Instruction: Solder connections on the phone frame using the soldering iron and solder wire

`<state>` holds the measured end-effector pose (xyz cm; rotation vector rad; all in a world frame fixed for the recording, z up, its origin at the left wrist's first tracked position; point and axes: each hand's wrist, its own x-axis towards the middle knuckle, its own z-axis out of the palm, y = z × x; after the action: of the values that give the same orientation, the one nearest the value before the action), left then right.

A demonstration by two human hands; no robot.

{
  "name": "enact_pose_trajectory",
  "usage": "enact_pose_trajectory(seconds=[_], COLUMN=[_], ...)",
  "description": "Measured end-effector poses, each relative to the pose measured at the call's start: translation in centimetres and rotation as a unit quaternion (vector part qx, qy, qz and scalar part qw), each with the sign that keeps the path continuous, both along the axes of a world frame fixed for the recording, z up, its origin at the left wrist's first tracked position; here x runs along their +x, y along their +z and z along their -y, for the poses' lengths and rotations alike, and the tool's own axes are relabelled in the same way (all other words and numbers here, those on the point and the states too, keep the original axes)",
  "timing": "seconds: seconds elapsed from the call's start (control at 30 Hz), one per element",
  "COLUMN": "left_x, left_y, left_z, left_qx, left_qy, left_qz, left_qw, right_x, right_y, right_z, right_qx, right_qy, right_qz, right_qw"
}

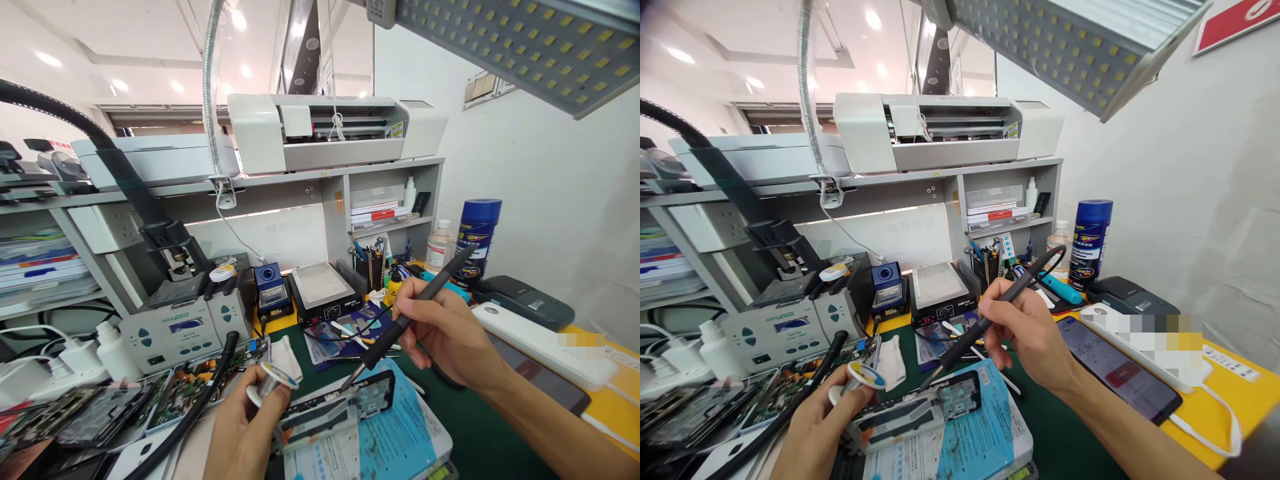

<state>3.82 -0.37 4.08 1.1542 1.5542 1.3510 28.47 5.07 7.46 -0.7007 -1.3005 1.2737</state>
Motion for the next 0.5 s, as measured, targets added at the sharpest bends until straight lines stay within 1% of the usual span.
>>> enact_pose_trajectory(seconds=[0.07, 0.23, 0.5], left_x=[0.12, 0.23, -0.19], left_y=[0.07, -0.10, -0.26], left_z=[0.02, 0.06, -0.08], left_qx=[0.005, -0.009, 0.012], left_qy=[0.000, -0.003, -0.011], left_qz=[-0.003, 0.052, 0.004], left_qw=[1.000, 0.999, 1.000], right_x=[0.02, 0.10, 0.01], right_y=[-0.04, -0.02, -0.03], right_z=[0.03, 0.06, -0.02], right_qx=[-0.001, -0.002, -0.002], right_qy=[0.001, -0.003, 0.000], right_qz=[0.003, 0.001, -0.001], right_qw=[1.000, 1.000, 1.000])
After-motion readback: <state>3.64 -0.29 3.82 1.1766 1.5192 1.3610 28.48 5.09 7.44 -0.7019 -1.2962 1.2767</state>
